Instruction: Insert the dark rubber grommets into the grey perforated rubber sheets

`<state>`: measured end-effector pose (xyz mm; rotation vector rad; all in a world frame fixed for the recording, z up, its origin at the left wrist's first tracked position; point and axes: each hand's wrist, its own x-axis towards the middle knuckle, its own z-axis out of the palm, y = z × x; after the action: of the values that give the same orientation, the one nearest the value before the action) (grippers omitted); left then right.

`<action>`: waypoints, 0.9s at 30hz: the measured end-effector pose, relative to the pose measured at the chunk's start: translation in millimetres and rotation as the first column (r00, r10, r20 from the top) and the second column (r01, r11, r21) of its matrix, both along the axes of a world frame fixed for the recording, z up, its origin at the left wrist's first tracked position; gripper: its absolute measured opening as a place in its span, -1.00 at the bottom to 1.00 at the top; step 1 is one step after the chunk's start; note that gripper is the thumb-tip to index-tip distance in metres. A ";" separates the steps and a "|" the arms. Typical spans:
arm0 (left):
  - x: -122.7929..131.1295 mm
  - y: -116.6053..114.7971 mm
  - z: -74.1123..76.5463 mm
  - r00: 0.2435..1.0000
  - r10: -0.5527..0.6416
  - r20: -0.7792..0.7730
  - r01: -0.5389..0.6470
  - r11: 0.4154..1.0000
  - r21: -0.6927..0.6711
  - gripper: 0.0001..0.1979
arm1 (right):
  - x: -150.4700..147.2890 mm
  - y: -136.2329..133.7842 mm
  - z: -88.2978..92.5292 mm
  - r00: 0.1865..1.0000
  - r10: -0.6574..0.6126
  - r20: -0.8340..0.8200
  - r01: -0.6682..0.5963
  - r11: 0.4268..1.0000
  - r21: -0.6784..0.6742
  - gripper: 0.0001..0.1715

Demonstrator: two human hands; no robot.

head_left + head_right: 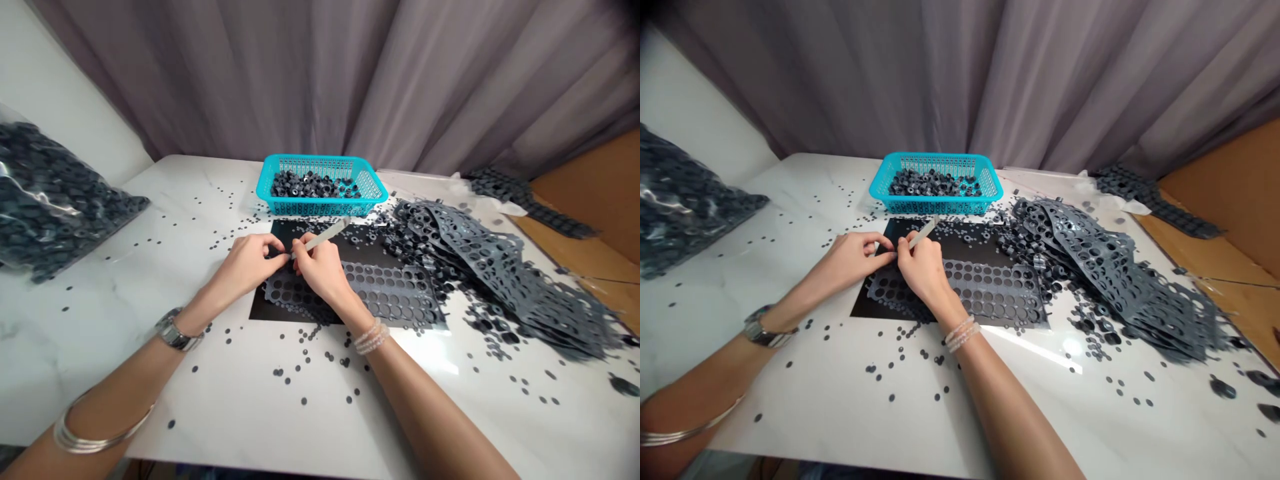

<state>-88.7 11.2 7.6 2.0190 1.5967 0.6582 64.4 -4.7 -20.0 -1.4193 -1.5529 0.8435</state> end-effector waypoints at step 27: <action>-2.9 -3.5 -8.4 0.996 0.047 -0.075 -0.043 0.997 0.058 -0.85 | -0.2 9.1 -7.2 0.995 -0.015 -0.100 0.012 0.999 -0.030 -0.68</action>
<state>-91.6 7.7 -0.8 2.0767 1.6894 0.6565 64.2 4.4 -27.2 -1.3855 -1.4597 0.9191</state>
